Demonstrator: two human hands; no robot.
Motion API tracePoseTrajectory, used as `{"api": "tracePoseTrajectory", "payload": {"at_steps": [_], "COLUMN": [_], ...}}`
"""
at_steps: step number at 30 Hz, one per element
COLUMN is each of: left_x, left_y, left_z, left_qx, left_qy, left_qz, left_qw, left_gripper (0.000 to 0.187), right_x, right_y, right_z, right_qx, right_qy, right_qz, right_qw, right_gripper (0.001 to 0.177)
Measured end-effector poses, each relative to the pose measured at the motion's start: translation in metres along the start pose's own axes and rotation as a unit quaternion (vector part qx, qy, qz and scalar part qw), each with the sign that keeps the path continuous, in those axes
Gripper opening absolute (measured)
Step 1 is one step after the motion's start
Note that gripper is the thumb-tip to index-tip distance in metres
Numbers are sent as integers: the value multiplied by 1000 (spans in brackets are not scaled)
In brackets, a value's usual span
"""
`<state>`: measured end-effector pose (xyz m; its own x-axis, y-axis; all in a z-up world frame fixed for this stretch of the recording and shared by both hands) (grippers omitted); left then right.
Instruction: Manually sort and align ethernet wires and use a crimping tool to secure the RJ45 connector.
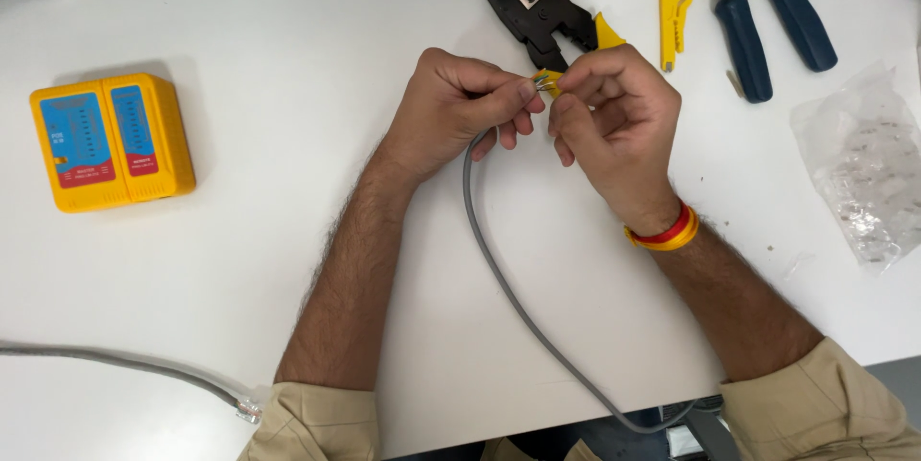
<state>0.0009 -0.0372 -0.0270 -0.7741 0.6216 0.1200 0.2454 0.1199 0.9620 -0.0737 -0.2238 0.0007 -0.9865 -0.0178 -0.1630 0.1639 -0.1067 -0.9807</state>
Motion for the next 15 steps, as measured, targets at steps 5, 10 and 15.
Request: {"api": "tracePoseTrajectory", "payload": {"at_steps": [5,10,15], "left_x": [0,-1,0], "left_y": [0,-2,-2], "left_z": [0,1,1], "left_qx": [1,2,1], "left_qy": [0,-5,-10], "left_qz": [5,0,4], "left_qw": [1000,1000,1000], "left_gripper": [18,17,17], "right_x": [0,0,-2], "right_y": [-4,0,0], "right_z": [-3,-3,-2], "right_qx": [7,24,4], "right_qy": [1,7,10], "right_qz": [-1,11,-9], "right_qw": [1000,1000,1000], "right_gripper": [14,15,11]}}
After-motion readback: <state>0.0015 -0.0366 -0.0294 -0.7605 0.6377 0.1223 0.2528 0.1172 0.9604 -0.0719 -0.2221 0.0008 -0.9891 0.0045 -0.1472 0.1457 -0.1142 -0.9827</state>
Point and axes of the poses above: each hand's wrist, its own x-axis away from the middle knuckle, its own z-axis out of the back of the hand, y = z × x, the point moved 1 cm from there along -x, towards the middle knuckle, and after that the axes turned 2 degrees about -x, right-handed, at the moved point
